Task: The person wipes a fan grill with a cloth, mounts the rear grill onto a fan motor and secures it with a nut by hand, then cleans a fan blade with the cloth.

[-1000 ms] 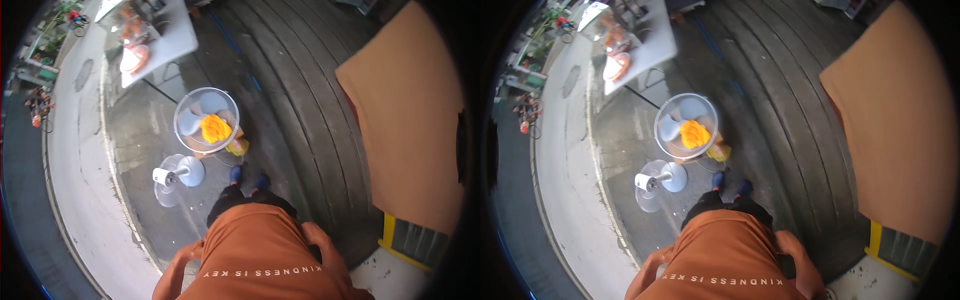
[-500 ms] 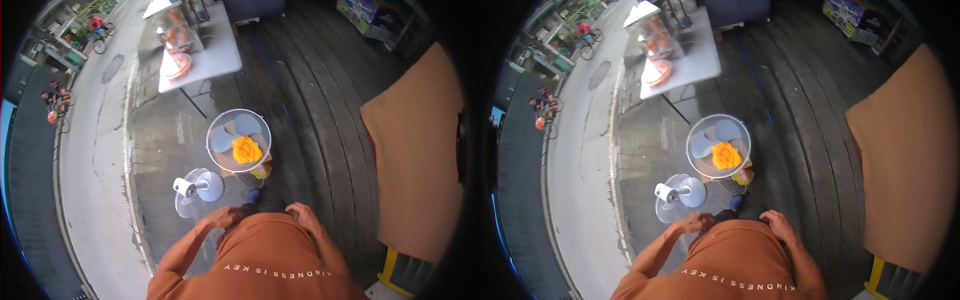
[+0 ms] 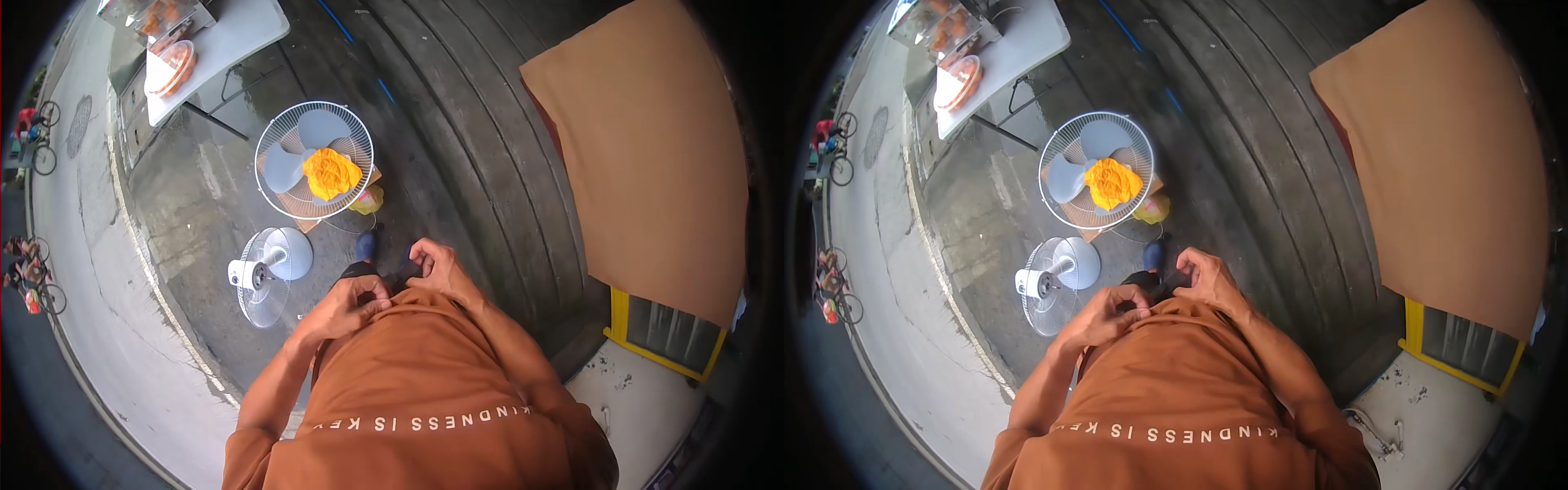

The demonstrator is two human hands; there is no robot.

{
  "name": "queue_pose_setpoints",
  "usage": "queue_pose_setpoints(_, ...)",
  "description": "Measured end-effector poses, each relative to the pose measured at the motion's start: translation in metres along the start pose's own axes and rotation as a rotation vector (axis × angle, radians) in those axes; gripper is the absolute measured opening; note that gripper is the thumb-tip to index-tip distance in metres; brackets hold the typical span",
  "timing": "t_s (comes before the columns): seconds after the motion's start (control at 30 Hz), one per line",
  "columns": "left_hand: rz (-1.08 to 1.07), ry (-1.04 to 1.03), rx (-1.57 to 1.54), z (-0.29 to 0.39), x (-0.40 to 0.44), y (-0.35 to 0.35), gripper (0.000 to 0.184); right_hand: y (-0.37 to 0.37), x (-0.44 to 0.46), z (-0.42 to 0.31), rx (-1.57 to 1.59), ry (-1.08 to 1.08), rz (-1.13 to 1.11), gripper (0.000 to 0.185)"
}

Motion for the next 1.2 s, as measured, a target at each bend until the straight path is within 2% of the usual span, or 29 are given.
queue_pose_setpoints(0.03,-0.013,0.098,0.060,-0.001,-0.004,0.005,0.026,-0.002,-0.003,0.002,0.011,-0.067,0.013,0.036)
queue_pose_setpoints(0.1,-0.038,0.294,0.183,-0.008,-0.013,0.016,0.026,-0.008,-0.009,0.000,-0.010,-0.058,0.057,0.033)
queue_pose_setpoints(0.2,0.128,0.157,0.480,-0.010,-0.009,0.025,0.030,-0.014,-0.013,-0.007,-0.020,-0.018,0.103,0.030)
queue_pose_setpoints(0.23,0.105,0.193,0.569,-0.016,-0.008,0.022,0.031,-0.017,-0.014,-0.010,-0.018,-0.002,0.115,0.030)
queue_pose_setpoints(0.33,0.232,-0.008,0.608,-0.010,0.000,0.027,0.035,-0.018,-0.016,-0.018,-0.014,0.008,0.143,0.028)
queue_pose_setpoints(0.37,0.228,-0.011,0.758,-0.012,0.002,0.030,0.036,-0.018,-0.015,-0.018,-0.012,0.009,0.153,0.028)
queue_pose_setpoints(0.47,-0.046,0.203,0.770,-0.041,0.000,0.029,0.038,-0.015,-0.018,-0.020,-0.010,0.016,0.172,0.029)
queue_pose_setpoints(0.57,-0.080,0.291,0.670,-0.068,-0.008,0.036,0.043,-0.008,-0.020,-0.022,-0.014,0.036,0.177,0.030)
queue_pose_setpoints(0.67,0.017,0.092,0.477,-0.070,-0.006,0.036,0.040,-0.007,-0.017,-0.020,-0.033,0.055,0.140,0.032)
queue_pose_setpoints(0.73,0.118,0.181,0.330,-0.070,-0.010,0.044,0.035,-0.008,-0.015,-0.020,-0.050,0.022,0.083,0.034)
queue_pose_setpoints(0.83,0.202,0.249,0.143,-0.061,-0.017,0.051,0.034,-0.015,-0.011,-0.034,-0.122,0.092,-0.060,0.041)
queue_pose_setpoints(0.93,0.285,0.273,0.027,-0.061,-0.025,0.052,0.031,-0.016,-0.006,-0.060,-0.074,0.150,-0.108,0.057)
queue_pose_setpoints(0.97,0.315,0.281,0.001,-0.063,-0.028,0.054,0.030,-0.023,-0.003,-0.060,-0.017,0.186,-0.184,0.068)
queue_pose_setpoints(1.07,0.334,0.270,-0.108,-0.068,-0.027,0.051,0.030,-0.055,0.005,-0.101,-0.087,0.465,-0.288,0.066)
queue_pose_setpoints(1.1,0.344,0.259,-0.128,-0.069,-0.028,0.050,0.030,-0.071,0.004,-0.106,-0.060,0.303,-0.382,0.063)
queue_pose_setpoints(1.2,0.384,0.226,-0.165,-0.074,-0.033,0.052,0.030,-0.113,0.000,-0.103,-0.029,0.247,-0.631,0.059)
Point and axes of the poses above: each hand's wrist, its own x-axis towards the middle knuckle, its own y-axis out of the back of the hand, z = x × y, the point moved 10 cm from there along x, towards the middle knuckle, and after that the axes turned 11 degrees about z, right-handed, at the moved point
